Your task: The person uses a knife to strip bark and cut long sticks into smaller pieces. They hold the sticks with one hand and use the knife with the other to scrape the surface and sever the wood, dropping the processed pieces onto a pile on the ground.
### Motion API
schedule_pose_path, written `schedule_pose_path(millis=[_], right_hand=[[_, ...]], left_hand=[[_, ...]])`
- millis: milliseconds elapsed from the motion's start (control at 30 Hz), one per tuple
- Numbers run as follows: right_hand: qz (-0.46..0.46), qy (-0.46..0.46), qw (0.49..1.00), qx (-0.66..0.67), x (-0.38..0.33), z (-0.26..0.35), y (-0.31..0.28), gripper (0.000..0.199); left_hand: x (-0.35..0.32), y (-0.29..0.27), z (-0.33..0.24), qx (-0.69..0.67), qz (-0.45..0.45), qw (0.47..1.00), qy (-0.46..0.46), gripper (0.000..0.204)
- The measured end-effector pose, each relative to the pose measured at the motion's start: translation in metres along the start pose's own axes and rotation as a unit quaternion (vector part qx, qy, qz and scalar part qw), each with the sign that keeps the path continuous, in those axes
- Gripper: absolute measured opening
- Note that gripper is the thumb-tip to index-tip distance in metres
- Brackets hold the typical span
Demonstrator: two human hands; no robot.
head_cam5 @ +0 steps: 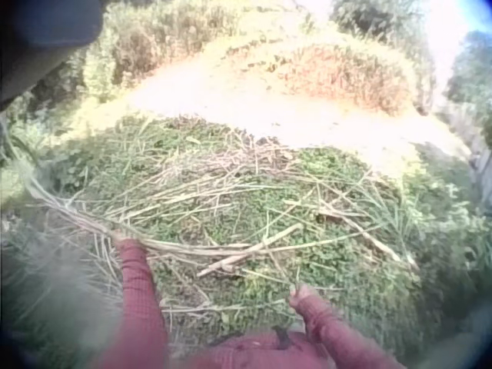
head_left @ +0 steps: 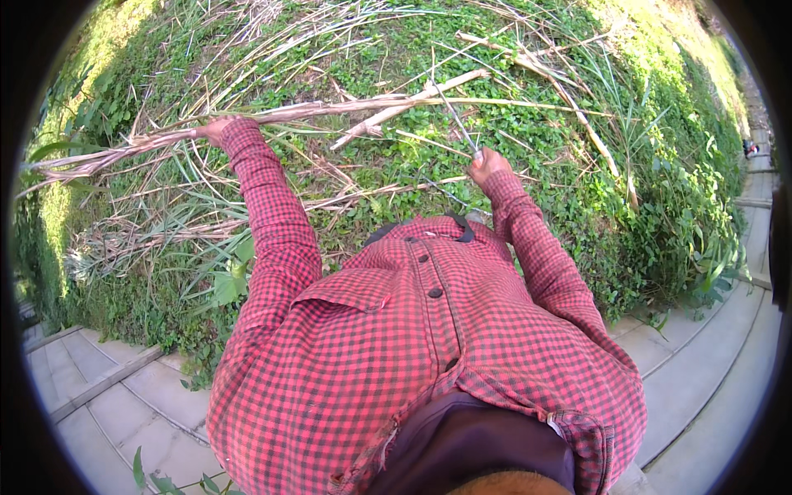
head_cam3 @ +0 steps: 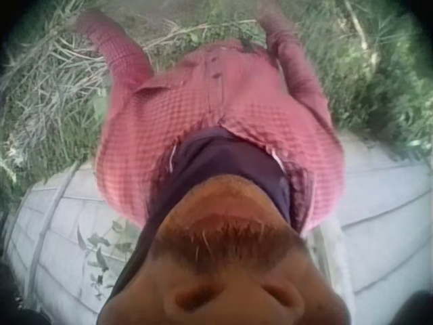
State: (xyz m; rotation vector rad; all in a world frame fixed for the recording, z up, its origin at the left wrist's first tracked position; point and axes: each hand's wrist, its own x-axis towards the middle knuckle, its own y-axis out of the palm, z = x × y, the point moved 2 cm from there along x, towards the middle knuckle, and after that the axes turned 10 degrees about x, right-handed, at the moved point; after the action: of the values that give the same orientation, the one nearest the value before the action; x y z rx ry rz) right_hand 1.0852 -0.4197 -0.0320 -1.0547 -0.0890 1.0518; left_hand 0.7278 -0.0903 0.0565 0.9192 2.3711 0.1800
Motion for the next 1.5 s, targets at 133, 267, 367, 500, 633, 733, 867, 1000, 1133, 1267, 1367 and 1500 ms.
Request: schedule_pose_path(millis=[133, 267, 367, 500, 633, 733, 867, 1000, 1133, 1267, 1367, 1500], right_hand=[[0.077, -0.098, 0.991, -0.037, -0.024, 0.113, -0.007, 0.031], [0.052, -0.226, 0.970, -0.067, -0.042, 0.173, -0.017, 0.026], [0.042, -0.205, 0.973, -0.093, -0.052, 0.172, -0.022, 0.025], [0.032, -0.237, 0.966, -0.101, -0.057, 0.161, -0.022, 0.026], [0.058, -0.198, 0.974, -0.093, -0.046, 0.162, -0.015, 0.022], [0.018, -0.126, 0.983, -0.134, -0.038, 0.159, -0.008, 0.021], [0.052, -0.208, 0.966, -0.146, -0.035, 0.161, 0.000, 0.025], [0.070, -0.165, 0.974, -0.139, -0.026, 0.146, -0.010, 0.025], [-0.029, -0.079, 0.983, -0.166, -0.014, 0.122, -0.026, 0.021], [0.040, -0.163, 0.975, -0.144, -0.015, 0.116, -0.023, 0.024], [-0.016, 0.024, 0.986, -0.163, 0.001, 0.095, -0.050, 0.026], [0.006, -0.063, 0.983, -0.175, 0.002, 0.083, -0.050, 0.027]], left_hand=[[-0.021, 0.004, -0.024, -0.112, 0.220, 0.963, 0.110, 0.062], [-0.049, -0.010, -0.055, -0.211, 0.317, 0.914, 0.142, 0.064], [-0.070, -0.021, -0.061, -0.231, 0.328, 0.896, 0.192, 0.064], [-0.073, -0.024, -0.038, -0.238, 0.319, 0.909, 0.125, 0.063], [-0.061, -0.023, -0.031, -0.234, 0.335, 0.902, 0.139, 0.064], [-0.065, -0.025, -0.020, -0.226, 0.339, 0.906, 0.112, 0.065], [-0.074, -0.026, -0.010, -0.236, 0.301, 0.921, 0.077, 0.065], [-0.064, -0.028, -0.023, -0.207, 0.371, 0.894, 0.142, 0.065], [-0.058, -0.030, -0.031, -0.206, 0.324, 0.911, 0.150, 0.066], [-0.077, -0.019, -0.041, -0.203, 0.322, 0.916, 0.127, 0.066], [-0.071, -0.038, -0.074, -0.185, 0.288, 0.915, 0.215, 0.067], [-0.046, -0.044, -0.068, -0.198, 0.343, 0.904, 0.163, 0.067]])
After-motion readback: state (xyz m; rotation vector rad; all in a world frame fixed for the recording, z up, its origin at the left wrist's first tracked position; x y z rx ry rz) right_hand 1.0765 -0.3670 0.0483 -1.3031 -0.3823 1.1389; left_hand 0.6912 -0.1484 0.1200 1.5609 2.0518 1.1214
